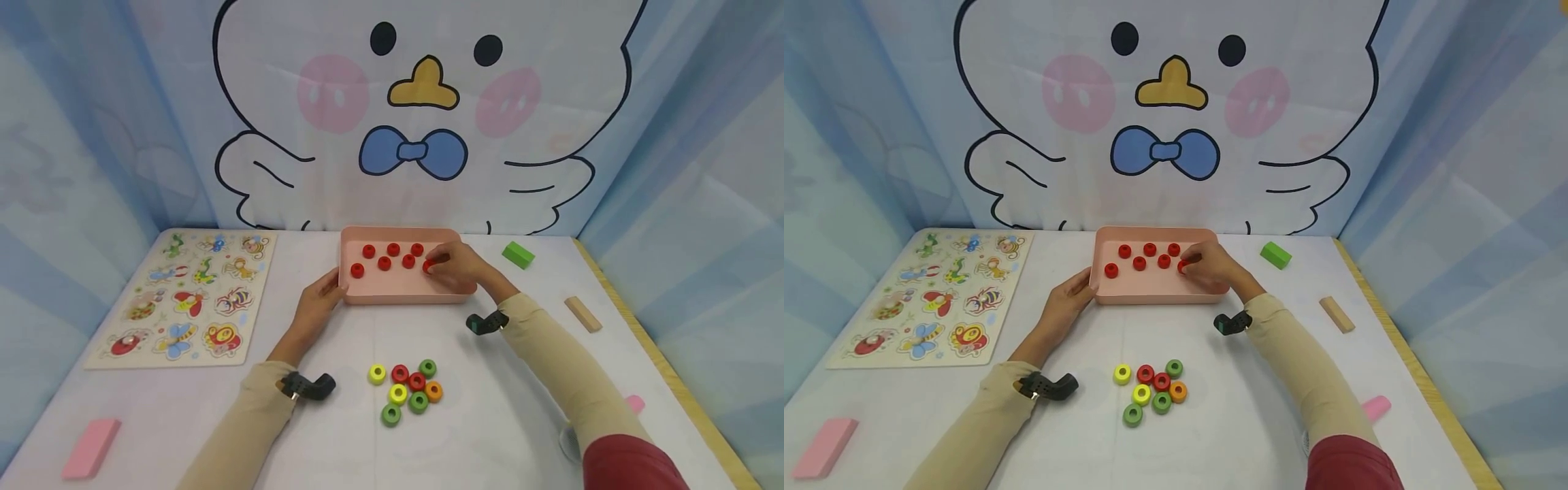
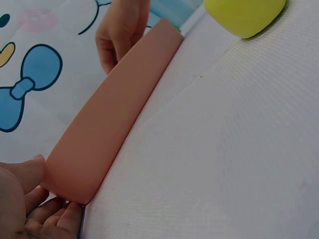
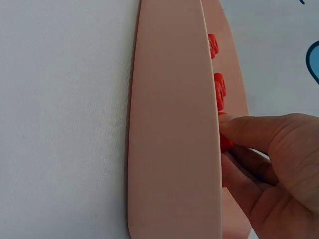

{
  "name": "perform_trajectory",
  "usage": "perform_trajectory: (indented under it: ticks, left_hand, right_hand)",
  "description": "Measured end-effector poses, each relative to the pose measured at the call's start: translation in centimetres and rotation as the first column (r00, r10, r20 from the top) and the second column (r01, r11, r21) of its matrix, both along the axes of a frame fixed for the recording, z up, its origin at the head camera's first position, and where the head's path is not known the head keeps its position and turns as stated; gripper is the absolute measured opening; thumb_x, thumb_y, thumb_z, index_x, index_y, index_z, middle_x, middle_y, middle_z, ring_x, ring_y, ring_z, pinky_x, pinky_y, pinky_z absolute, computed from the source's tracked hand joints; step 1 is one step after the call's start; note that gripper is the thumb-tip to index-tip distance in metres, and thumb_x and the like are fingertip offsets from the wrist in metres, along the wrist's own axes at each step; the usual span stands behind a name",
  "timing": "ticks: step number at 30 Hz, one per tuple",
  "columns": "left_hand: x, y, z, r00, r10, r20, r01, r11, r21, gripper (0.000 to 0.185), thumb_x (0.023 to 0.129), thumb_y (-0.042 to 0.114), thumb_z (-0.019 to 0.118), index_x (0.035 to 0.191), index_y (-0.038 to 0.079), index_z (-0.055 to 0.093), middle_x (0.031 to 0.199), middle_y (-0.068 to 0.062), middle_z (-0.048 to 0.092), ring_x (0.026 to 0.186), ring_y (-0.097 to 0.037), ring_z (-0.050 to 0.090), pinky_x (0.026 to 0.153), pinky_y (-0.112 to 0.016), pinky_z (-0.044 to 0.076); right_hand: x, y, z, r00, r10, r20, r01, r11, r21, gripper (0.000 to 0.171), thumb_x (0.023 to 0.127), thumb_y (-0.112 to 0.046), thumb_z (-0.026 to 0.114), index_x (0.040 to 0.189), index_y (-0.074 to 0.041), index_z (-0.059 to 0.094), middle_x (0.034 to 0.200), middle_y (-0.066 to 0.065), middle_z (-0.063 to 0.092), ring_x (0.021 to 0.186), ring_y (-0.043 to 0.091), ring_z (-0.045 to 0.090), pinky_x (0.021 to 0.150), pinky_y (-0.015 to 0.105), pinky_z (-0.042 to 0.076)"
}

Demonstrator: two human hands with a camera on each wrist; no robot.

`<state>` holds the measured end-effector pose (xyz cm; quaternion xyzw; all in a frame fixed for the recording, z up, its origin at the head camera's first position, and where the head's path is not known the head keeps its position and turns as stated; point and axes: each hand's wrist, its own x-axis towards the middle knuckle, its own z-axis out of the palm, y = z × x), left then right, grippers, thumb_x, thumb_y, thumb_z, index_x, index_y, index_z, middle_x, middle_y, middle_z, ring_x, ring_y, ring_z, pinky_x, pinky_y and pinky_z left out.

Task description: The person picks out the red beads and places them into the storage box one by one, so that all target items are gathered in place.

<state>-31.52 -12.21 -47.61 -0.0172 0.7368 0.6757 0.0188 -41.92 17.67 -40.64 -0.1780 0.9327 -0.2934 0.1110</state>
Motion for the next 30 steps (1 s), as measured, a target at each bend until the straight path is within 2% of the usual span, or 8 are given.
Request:
perform_trajectory:
  ticks: [6,11,16,22,30]
  left_hand:
    - [0.0,0.0,-0.1,1.000,-0.002,-0.003,0.002,1.000,0.006,0.058,0.101,0.026,0.058,0.153,0.014,0.037,0.154,-0.001,0.038,0.140,-0.014,0.034,0.109,-0.031,0.037]
    - [0.0,0.0,-0.1,1.000,-0.006,-0.013,0.006,1.000,0.020,0.058,0.100,0.026,0.059,0.152,0.013,0.038,0.154,-0.001,0.038,0.140,-0.014,0.035,0.109,-0.031,0.037]
    - [-0.1,-0.2,-0.2,1.000,-0.011,-0.024,0.011,0.999,0.033,0.058,0.100,0.025,0.059,0.152,0.012,0.038,0.154,-0.003,0.039,0.140,-0.014,0.035,0.109,-0.032,0.037]
    - [0.0,-0.1,-0.1,1.000,-0.005,-0.012,0.005,1.000,0.007,0.058,0.100,0.027,0.059,0.152,0.013,0.038,0.154,-0.002,0.038,0.140,-0.014,0.035,0.109,-0.032,0.038]
    - [-0.1,-0.1,0.0,1.000,0.001,-0.023,-0.002,1.000,-0.010,0.058,0.100,0.025,0.059,0.152,0.012,0.038,0.154,-0.003,0.039,0.140,-0.014,0.035,0.109,-0.030,0.037]
  right_hand:
    - [-0.6,-0.5,-0.6,1.000,0.003,-0.002,-0.003,0.998,-0.059,0.032,0.091,-0.009,0.072,0.122,-0.002,0.069,0.116,0.011,0.067,0.109,0.027,0.056,0.102,0.039,0.046]
    - [-0.9,-0.9,-0.9,0.999,-0.024,0.025,0.026,0.996,-0.085,0.032,0.090,-0.008,0.072,0.121,-0.001,0.069,0.115,0.011,0.067,0.107,0.027,0.057,0.101,0.038,0.047]
    - [-1.0,-1.1,-1.0,0.999,-0.037,0.025,0.038,0.997,-0.070,0.032,0.090,-0.009,0.072,0.122,-0.002,0.069,0.115,0.011,0.067,0.106,0.026,0.058,0.102,0.037,0.047]
    - [-1.0,-1.1,-1.1,0.999,-0.041,-0.002,0.041,0.999,-0.029,0.032,0.091,-0.009,0.071,0.123,-0.003,0.068,0.115,0.011,0.067,0.108,0.027,0.056,0.103,0.038,0.046]
    - [-0.5,-0.6,-0.7,0.998,-0.055,0.006,0.056,0.998,-0.019,0.035,0.093,-0.012,0.069,0.127,-0.004,0.065,0.120,0.011,0.064,0.111,0.027,0.055,0.102,0.040,0.046]
